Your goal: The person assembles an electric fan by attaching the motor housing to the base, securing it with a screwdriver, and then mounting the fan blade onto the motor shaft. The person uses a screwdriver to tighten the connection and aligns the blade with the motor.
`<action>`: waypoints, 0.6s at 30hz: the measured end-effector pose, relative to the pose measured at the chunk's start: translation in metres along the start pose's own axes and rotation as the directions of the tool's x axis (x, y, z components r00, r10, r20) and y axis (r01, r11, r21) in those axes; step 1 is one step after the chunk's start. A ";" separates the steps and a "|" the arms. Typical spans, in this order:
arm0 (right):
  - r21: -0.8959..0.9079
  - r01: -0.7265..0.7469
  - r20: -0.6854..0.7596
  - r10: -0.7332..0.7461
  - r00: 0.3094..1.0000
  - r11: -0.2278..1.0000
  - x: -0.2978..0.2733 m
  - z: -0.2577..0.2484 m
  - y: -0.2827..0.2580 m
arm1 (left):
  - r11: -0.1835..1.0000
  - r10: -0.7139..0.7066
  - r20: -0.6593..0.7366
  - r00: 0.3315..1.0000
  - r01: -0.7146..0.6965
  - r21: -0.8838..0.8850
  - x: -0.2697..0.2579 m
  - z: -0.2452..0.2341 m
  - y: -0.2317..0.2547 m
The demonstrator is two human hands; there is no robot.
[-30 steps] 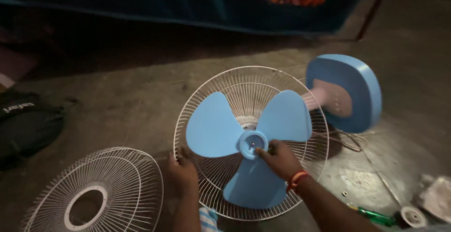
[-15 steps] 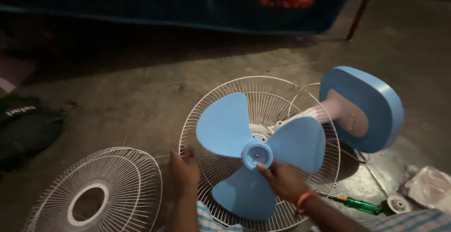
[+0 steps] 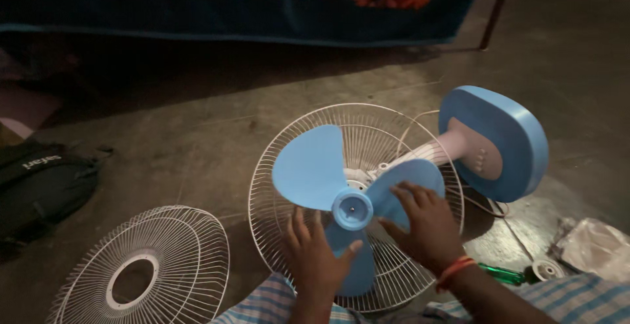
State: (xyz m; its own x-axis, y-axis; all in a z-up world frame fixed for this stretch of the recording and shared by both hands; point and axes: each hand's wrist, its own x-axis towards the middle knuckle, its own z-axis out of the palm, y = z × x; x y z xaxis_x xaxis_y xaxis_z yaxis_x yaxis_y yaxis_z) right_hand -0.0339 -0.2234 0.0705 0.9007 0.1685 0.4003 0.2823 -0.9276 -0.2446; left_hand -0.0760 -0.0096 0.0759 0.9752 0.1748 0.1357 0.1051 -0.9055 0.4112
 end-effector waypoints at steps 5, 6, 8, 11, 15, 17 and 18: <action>-0.153 0.118 -0.103 -0.135 0.986 0.981 -0.003 0.006 0.001 | 0.998 0.064 0.090 0.994 -0.063 -0.015 -0.012 0.007 0.001; -0.195 0.096 -0.044 -0.106 0.993 0.976 -0.003 0.005 0.003 | 0.994 0.110 0.085 0.990 -0.107 -0.033 -0.014 0.009 0.003; -0.156 0.074 0.054 -0.067 0.996 0.985 -0.001 0.003 0.006 | 0.991 0.109 0.219 0.970 -0.123 0.050 -0.015 0.014 0.006; -0.088 0.056 0.014 -0.055 0.998 0.995 -0.011 0.007 0.001 | 0.987 0.089 0.271 0.958 -0.122 0.108 -0.015 0.021 0.007; -0.172 -0.096 0.106 0.115 0.988 0.980 -0.023 0.011 -0.009 | 0.984 0.033 0.262 0.964 -0.078 0.163 -0.005 0.023 0.004; -0.111 -0.009 -0.024 0.007 1.000 0.994 -0.025 0.012 -0.013 | 0.996 0.039 0.089 0.995 -0.046 0.079 -0.001 0.022 0.000; -0.083 0.037 -0.088 -0.045 0.995 0.996 -0.026 0.012 -0.016 | 0.999 0.034 0.002 0.999 -0.034 0.036 -0.002 0.022 -0.004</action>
State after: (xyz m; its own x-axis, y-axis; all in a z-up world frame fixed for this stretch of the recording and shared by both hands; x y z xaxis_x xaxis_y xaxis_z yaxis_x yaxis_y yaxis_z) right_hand -0.0577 -0.2089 0.0536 0.8545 0.1797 0.4874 0.2875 -0.9451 -0.1555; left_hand -0.0737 -0.0146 0.0544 0.9786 0.1433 0.1474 0.0791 -0.9242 0.3736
